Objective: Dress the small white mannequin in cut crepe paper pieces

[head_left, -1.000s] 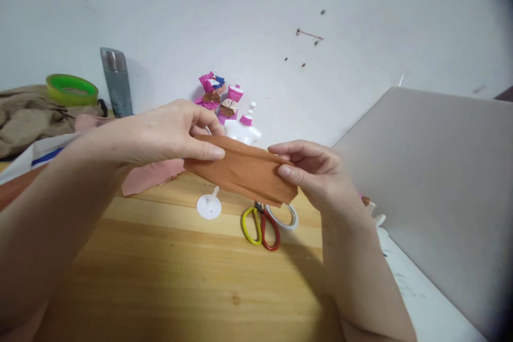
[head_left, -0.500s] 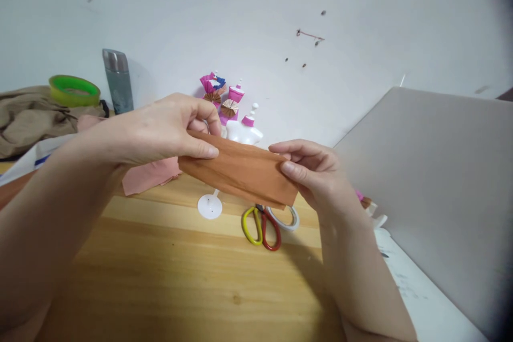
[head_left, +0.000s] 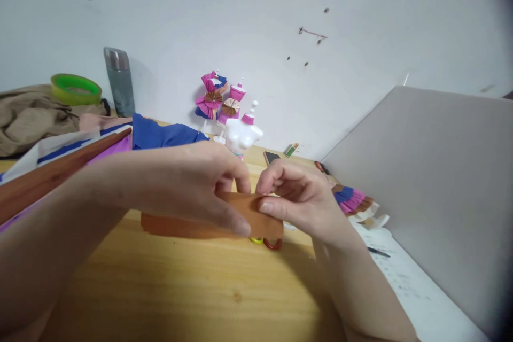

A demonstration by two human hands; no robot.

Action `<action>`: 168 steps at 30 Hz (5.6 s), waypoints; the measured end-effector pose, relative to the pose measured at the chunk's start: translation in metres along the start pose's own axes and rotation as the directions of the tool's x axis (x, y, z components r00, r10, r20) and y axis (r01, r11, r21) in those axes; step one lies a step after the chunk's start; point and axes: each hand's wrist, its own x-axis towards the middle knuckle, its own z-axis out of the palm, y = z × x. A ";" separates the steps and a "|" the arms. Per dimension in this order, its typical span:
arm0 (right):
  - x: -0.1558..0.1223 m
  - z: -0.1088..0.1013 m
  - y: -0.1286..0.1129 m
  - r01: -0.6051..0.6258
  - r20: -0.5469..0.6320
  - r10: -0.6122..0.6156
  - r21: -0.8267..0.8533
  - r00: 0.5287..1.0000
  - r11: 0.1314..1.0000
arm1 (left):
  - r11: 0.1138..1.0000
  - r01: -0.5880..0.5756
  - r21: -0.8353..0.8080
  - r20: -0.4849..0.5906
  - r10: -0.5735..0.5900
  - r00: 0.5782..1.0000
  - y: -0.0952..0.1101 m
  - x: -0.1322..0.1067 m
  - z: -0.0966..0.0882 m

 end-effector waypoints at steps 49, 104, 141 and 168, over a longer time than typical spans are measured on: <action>0.023 -0.027 0.016 -0.082 -0.205 0.092 0.056 0.974 0.995 | 0.974 0.059 -0.220 -0.434 -0.152 0.888 -0.022 0.003 -0.043; 0.018 -0.018 0.025 0.486 -0.218 -0.542 -0.263 0.812 0.833 | 0.866 -0.352 -0.355 -0.567 0.099 0.817 -0.067 0.012 -0.056; 0.040 0.005 0.050 0.184 -0.553 -0.076 0.144 0.830 0.972 | 0.434 -0.522 -0.734 -0.636 -0.171 0.753 -0.057 0.053 -0.004; 0.045 -0.003 0.049 0.126 -0.496 0.185 0.529 0.848 0.839 | 0.730 -0.282 -0.622 -0.410 0.004 0.912 -0.064 0.042 -0.007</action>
